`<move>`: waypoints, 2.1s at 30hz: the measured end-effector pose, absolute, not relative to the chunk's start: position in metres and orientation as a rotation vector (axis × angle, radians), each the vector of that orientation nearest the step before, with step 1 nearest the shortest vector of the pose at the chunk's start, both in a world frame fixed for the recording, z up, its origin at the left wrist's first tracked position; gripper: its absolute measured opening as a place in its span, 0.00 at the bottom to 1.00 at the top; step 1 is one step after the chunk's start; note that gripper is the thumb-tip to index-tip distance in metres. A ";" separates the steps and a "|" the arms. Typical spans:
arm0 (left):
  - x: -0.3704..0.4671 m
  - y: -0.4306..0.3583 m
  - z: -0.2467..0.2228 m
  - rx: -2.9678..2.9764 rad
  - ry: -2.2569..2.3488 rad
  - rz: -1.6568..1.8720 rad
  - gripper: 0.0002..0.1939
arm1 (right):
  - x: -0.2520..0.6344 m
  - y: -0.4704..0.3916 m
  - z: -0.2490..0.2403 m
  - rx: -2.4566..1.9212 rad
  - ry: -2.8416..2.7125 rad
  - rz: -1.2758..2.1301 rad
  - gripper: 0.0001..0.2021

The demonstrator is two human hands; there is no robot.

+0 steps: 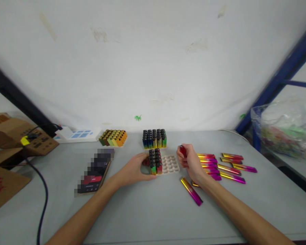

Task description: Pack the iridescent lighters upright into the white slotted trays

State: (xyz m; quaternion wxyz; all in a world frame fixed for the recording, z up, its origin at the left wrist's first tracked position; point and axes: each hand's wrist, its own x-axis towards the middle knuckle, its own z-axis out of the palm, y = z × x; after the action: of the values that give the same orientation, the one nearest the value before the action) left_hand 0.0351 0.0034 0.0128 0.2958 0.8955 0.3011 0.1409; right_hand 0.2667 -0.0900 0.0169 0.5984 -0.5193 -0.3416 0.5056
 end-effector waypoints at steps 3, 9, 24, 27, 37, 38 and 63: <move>0.035 0.004 0.012 2.378 0.798 0.382 0.26 | 0.265 -0.090 0.016 -1.232 -0.799 1.165 0.19; 0.034 0.004 0.010 2.366 0.783 0.380 0.27 | 0.262 -0.092 0.019 -1.298 -0.781 1.136 0.18; 0.030 0.007 0.013 2.382 0.705 0.365 0.31 | 0.269 -0.091 0.016 -1.225 -1.297 0.937 0.16; 0.029 0.007 0.011 2.398 0.703 0.363 0.33 | 0.268 -0.089 0.012 -1.179 -1.318 0.965 0.14; 0.031 0.002 0.013 2.464 0.712 0.334 0.31 | 0.269 -0.084 -0.002 -1.417 -1.499 0.691 0.13; 0.031 0.002 0.013 2.467 0.715 0.336 0.31 | 0.270 -0.085 -0.002 -1.423 -1.540 0.669 0.13; 0.030 0.004 0.017 2.534 0.780 0.364 0.22 | 0.446 -0.186 0.043 -1.870 -1.617 -0.039 0.20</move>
State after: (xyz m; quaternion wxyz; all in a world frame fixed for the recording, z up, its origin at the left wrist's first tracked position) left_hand 0.0295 0.0041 0.0174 0.2306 0.9214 0.2835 0.1324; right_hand 0.4461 -0.1863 0.0434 0.3282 -0.7144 -0.6178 -0.0147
